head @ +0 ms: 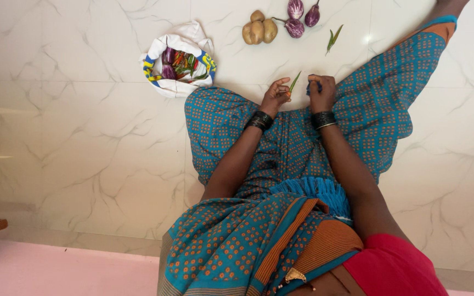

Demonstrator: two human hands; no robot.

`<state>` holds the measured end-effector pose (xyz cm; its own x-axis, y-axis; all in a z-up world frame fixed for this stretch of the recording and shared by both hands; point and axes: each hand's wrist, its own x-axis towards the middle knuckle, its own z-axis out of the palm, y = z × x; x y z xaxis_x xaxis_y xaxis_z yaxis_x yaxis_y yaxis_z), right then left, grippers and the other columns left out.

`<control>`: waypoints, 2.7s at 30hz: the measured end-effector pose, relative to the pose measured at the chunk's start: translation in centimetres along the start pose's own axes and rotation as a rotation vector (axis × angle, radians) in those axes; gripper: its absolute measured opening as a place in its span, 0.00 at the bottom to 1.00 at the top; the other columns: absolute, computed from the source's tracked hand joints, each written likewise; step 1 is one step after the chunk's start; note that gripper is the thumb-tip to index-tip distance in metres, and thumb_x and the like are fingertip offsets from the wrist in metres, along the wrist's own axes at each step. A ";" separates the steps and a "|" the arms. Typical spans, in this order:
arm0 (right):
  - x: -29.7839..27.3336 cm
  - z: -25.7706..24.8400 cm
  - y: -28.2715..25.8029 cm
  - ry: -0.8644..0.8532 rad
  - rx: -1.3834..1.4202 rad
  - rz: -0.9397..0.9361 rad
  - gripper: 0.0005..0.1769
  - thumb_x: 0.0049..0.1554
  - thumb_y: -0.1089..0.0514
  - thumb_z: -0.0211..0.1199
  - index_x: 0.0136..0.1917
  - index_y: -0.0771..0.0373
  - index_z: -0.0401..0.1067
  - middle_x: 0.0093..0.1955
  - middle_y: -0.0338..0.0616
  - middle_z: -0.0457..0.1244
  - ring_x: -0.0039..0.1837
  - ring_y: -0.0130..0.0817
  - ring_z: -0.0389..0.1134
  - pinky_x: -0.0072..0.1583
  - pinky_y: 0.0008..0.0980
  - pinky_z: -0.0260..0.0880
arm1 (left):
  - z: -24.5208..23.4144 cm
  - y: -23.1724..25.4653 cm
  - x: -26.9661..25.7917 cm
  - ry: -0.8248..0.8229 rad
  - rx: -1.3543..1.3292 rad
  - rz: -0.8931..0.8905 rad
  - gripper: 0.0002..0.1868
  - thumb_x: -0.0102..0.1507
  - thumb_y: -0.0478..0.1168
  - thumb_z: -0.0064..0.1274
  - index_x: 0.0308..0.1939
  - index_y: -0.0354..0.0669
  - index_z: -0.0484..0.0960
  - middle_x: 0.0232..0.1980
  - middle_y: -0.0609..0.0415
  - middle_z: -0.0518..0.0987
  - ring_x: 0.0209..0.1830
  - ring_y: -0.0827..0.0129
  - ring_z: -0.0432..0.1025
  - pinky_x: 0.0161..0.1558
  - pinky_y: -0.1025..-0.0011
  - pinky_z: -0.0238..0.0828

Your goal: The person sits on the floor and uses a small knife to peel green chilies and purple eggplants. They remove the stems and skins, placing the peeled vegetables on the floor next to a cloth bag containing other produce.

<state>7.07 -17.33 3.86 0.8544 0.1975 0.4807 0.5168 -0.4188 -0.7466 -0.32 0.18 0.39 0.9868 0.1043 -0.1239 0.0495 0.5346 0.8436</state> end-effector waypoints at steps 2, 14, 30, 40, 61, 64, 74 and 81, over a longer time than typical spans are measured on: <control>-0.8 0.7 -0.4 -0.101 0.048 0.027 0.04 0.61 0.63 0.68 0.51 0.62 0.79 0.50 0.47 0.65 0.53 0.43 0.68 0.55 0.38 0.70 | 0.1 -0.2 0.4 0.051 0.033 0.009 0.33 0.61 0.26 0.55 0.70 0.40 0.66 0.46 0.58 0.74 0.45 0.73 0.71 0.48 0.70 0.76; 0.8 2.2 2.8 -0.090 0.038 0.306 0.11 0.55 0.54 0.74 0.43 0.63 0.79 0.43 0.50 0.69 0.45 0.42 0.71 0.49 0.38 0.71 | 1.0 -0.3 0.2 0.101 0.255 0.025 0.31 0.62 0.27 0.58 0.69 0.39 0.66 0.38 0.56 0.77 0.35 0.75 0.71 0.40 0.74 0.73; 13.9 1.6 10.6 -0.018 -0.455 0.551 0.17 0.55 0.45 0.69 0.41 0.61 0.76 0.54 0.54 0.60 0.51 0.52 0.68 0.55 0.46 0.69 | 0.2 -1.4 0.8 0.106 0.359 -0.070 0.17 0.65 0.36 0.57 0.58 0.39 0.78 0.39 0.59 0.77 0.38 0.77 0.73 0.41 0.74 0.76; 9.7 -4.9 9.6 -0.121 0.092 0.383 0.08 0.57 0.61 0.65 0.48 0.66 0.82 0.45 0.46 0.73 0.47 0.30 0.73 0.53 0.27 0.72 | -0.9 -0.3 1.1 0.149 0.353 0.033 0.14 0.66 0.34 0.56 0.56 0.39 0.80 0.37 0.60 0.78 0.36 0.78 0.71 0.37 0.76 0.73; 3.9 -7.3 7.3 -0.078 0.364 0.334 0.03 0.62 0.68 0.63 0.45 0.69 0.75 0.51 0.44 0.72 0.53 0.27 0.71 0.60 0.29 0.71 | -22.5 19.4 2.5 0.888 1.454 -0.073 0.11 0.57 0.42 0.61 0.42 0.44 0.86 0.50 0.42 0.83 0.53 0.47 0.77 0.56 0.56 0.73; 3.8 -7.2 7.3 -0.087 0.354 0.392 0.03 0.62 0.66 0.63 0.47 0.67 0.77 0.51 0.44 0.72 0.52 0.27 0.71 0.59 0.28 0.71 | -22.4 19.7 4.5 0.867 1.516 -0.487 0.19 0.56 0.46 0.63 0.49 0.45 0.83 0.56 0.43 0.78 0.56 0.52 0.75 0.55 0.59 0.73; 3.5 -6.7 7.4 -0.091 0.149 0.332 0.05 0.60 0.64 0.66 0.48 0.66 0.80 0.49 0.46 0.71 0.53 0.33 0.70 0.59 0.31 0.69 | -22.0 18.9 4.6 0.780 1.620 -0.614 0.20 0.63 0.47 0.55 0.59 0.50 0.81 0.63 0.48 0.77 0.64 0.56 0.73 0.60 0.61 0.72; 3.2 -6.6 6.4 -0.096 -0.013 0.259 0.05 0.59 0.61 0.68 0.48 0.62 0.82 0.49 0.48 0.72 0.53 0.38 0.70 0.61 0.35 0.67 | -20.6 19.5 3.5 1.030 1.515 -0.458 0.29 0.56 0.53 0.61 0.58 0.46 0.78 0.64 0.42 0.73 0.64 0.47 0.68 0.60 0.59 0.69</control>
<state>12.70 -25.25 3.66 0.9594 0.1655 0.2283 0.2805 -0.4778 -0.8325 0.93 28.23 5.61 0.4233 0.8880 -0.1799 0.8886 -0.3682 0.2735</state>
